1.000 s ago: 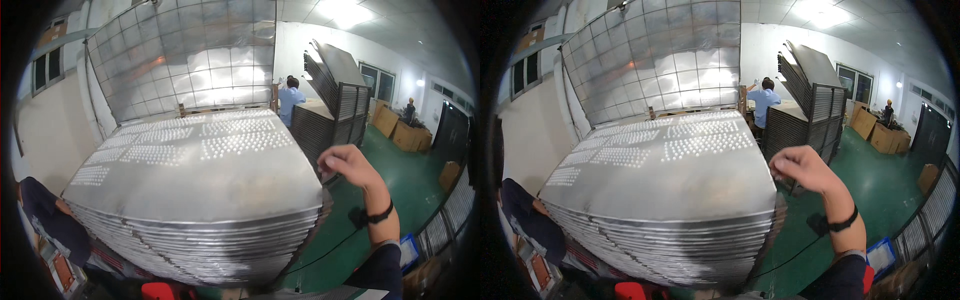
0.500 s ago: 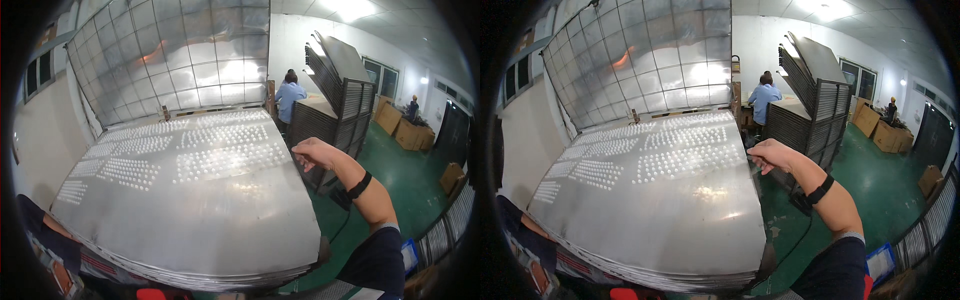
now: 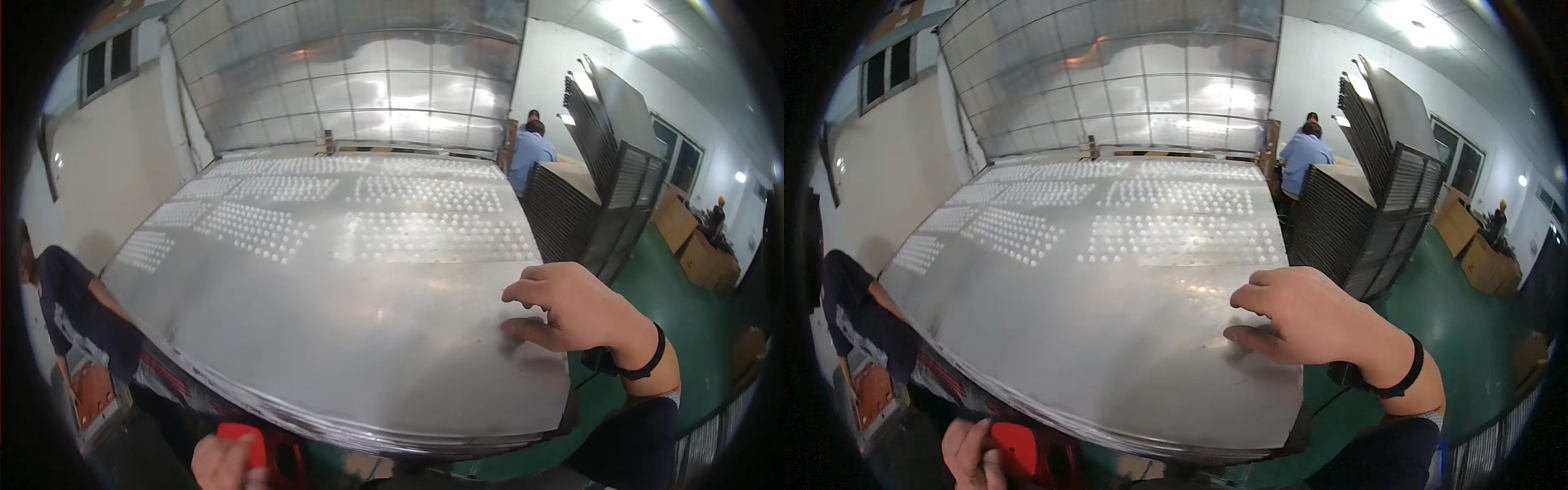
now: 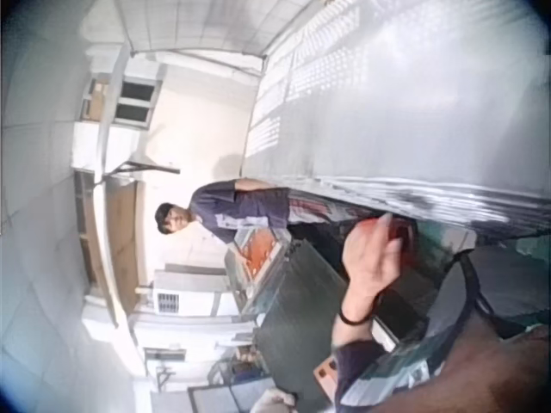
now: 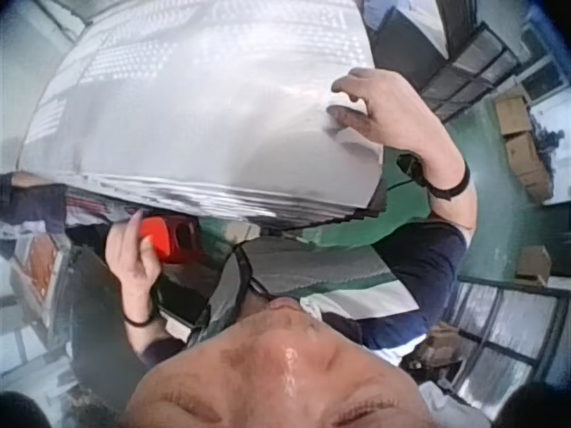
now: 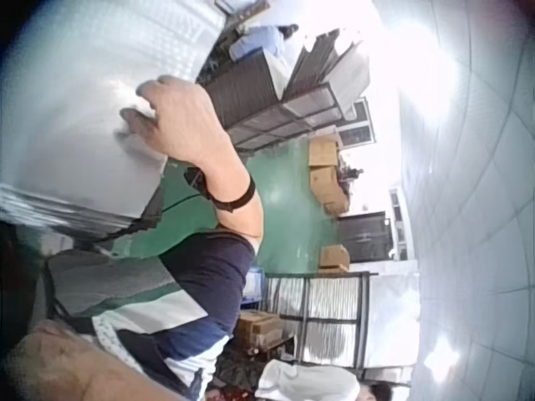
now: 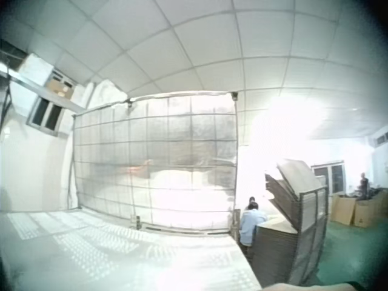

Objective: The person presses a circuit board into an orange frame, retrieves a silicone keypad from a rack, and aligns it onto the board. After smoothing the keypad by hand, they peel it off and return it to the rack before repeating the process.

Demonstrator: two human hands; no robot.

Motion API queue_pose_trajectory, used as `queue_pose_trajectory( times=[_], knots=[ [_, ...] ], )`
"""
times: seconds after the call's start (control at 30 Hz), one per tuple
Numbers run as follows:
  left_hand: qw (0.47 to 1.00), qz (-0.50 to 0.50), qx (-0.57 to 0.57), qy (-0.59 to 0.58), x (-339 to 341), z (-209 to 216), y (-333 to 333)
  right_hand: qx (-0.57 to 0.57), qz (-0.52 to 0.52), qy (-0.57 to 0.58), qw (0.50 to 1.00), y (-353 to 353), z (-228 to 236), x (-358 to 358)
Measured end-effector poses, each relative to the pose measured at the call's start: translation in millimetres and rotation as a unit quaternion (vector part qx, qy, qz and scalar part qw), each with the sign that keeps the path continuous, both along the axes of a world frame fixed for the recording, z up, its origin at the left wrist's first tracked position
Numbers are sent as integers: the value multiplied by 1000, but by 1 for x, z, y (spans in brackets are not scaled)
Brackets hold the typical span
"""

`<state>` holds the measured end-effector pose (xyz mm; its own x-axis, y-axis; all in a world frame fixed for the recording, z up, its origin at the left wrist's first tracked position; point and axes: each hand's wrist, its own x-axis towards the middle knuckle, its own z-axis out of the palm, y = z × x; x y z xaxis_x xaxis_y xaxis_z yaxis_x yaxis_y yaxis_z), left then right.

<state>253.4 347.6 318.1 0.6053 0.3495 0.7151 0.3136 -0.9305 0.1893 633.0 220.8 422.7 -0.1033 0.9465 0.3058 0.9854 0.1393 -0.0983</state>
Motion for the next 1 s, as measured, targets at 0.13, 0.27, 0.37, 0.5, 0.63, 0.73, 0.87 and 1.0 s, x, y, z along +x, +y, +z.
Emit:
queue_pose_trajectory(
  times=[0.13,0.27,0.37,0.5,0.63,0.73,0.87,1.0],
  knots=[
    [951,-117,-106,264,109,101,-25,-13,-12,27,999,-12,5,2],
    [945,-130,-110,280,185,92,1,-11,-4,78,997,-23,-4,3],
    [905,-65,-101,407,220,98,11,36,15,68,997,-32,-11,11],
    [900,-20,-72,429,252,97,24,61,25,118,991,-42,-18,23],
    [877,11,-81,473,267,98,28,80,24,151,985,-50,-24,32],
    [887,5,-70,456,266,96,31,104,34,156,982,-51,-27,35],
    [885,-9,-61,462,259,94,36,149,-30,191,970,-50,-33,39],
    [902,-53,-54,425,236,94,25,162,-137,260,942,-52,-45,52]
  ],
)
